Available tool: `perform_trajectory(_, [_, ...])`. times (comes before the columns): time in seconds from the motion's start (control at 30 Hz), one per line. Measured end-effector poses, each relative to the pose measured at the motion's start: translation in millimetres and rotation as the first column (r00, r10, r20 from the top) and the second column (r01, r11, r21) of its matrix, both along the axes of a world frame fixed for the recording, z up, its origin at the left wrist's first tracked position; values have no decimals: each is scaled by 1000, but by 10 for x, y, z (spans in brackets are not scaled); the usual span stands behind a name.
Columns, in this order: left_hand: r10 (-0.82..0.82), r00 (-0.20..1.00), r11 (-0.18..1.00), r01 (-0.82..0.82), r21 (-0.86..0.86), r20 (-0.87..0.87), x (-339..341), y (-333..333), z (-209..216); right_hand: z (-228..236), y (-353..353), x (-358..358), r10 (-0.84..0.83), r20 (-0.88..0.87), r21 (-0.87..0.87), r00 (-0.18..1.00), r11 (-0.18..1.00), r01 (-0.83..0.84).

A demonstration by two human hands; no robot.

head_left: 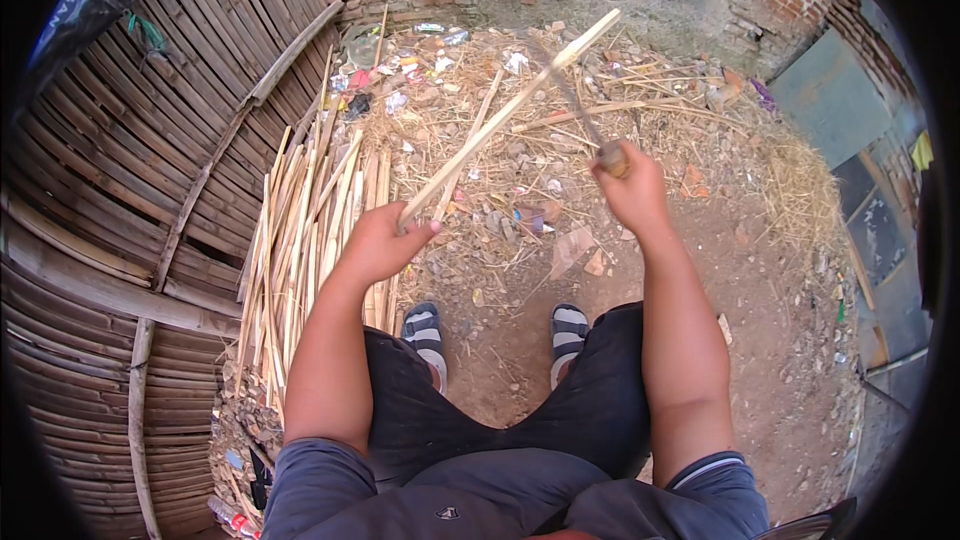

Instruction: The person uses a machete to shave the surface of a long wooden rod while holding it against their leg.

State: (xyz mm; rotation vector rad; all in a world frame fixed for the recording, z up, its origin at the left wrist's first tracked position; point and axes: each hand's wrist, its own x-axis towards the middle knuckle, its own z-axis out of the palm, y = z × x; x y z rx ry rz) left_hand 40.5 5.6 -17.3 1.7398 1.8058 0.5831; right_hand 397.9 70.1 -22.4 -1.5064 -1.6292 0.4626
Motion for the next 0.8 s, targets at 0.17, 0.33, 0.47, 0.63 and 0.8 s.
perform_trajectory(0.17, [-95, 995, 992, 93, 84, 24, 190, 0, -100, 39, -219, -463, 282, 508, 47, 814, 934, -353])
perform_trajectory(0.33, [-89, 992, 991, 79, 112, 90, 82, 6, -180, 35, -184, -540, 295, 509, -125, 809, 955, -270])
perform_trajectory(0.47, [-75, 996, 997, 74, 13, 50, 79, -2, -48, -14, 55, -160, 91, 227, -159, 970, 986, -56])
perform_trajectory(0.63, [-103, 995, 994, 103, 26, 17, 144, -30, -32, -78, 46, -90, 74, 298, -60, 952, 996, -59])
perform_trajectory(0.8, [-105, 994, 994, 105, -5, 27, 198, -9, -112, 10, -205, -486, 320, 500, -100, 805, 944, -314])
